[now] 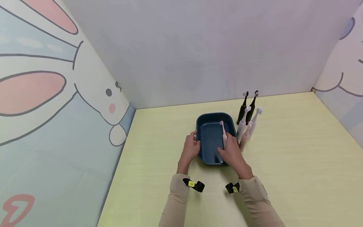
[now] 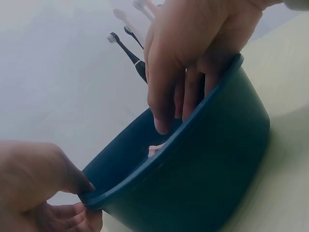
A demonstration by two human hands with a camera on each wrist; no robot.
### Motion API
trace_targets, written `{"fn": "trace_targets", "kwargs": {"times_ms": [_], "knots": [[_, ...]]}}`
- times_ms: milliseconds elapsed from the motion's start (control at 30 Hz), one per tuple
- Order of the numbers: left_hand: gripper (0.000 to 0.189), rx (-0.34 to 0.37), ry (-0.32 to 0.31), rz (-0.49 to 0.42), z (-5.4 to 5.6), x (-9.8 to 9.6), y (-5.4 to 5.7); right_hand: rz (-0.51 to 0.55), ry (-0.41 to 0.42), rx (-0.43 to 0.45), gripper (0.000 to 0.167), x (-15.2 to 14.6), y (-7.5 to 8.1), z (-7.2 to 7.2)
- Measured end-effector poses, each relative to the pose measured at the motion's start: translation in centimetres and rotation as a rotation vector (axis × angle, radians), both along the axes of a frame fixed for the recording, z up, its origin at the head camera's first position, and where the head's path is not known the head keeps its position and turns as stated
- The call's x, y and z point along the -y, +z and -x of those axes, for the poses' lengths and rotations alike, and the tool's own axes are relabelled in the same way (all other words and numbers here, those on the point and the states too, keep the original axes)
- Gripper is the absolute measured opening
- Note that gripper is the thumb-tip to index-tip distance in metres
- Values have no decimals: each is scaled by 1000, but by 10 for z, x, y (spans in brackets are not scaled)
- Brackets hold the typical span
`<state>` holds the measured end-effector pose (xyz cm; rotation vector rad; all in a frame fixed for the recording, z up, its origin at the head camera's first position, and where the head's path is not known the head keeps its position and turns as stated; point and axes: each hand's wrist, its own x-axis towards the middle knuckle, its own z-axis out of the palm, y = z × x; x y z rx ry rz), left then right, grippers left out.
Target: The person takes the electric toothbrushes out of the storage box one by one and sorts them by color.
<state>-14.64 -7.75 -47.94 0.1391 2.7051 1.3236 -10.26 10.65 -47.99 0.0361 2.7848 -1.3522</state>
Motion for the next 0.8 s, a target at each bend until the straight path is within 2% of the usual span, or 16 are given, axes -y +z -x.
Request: {"fn": "trace_targets", "kwargs": {"times_ms": [267, 500, 800], "knots": [[50, 2, 3, 6, 0, -2, 1, -68, -6, 62, 75, 0, -3, 13], [50, 2, 2, 0, 1, -1, 1, -128, -4, 153, 68, 5, -10, 27], [49, 9, 4, 13, 1, -2, 1, -193, -7, 146, 54, 6, -13, 33]]}}
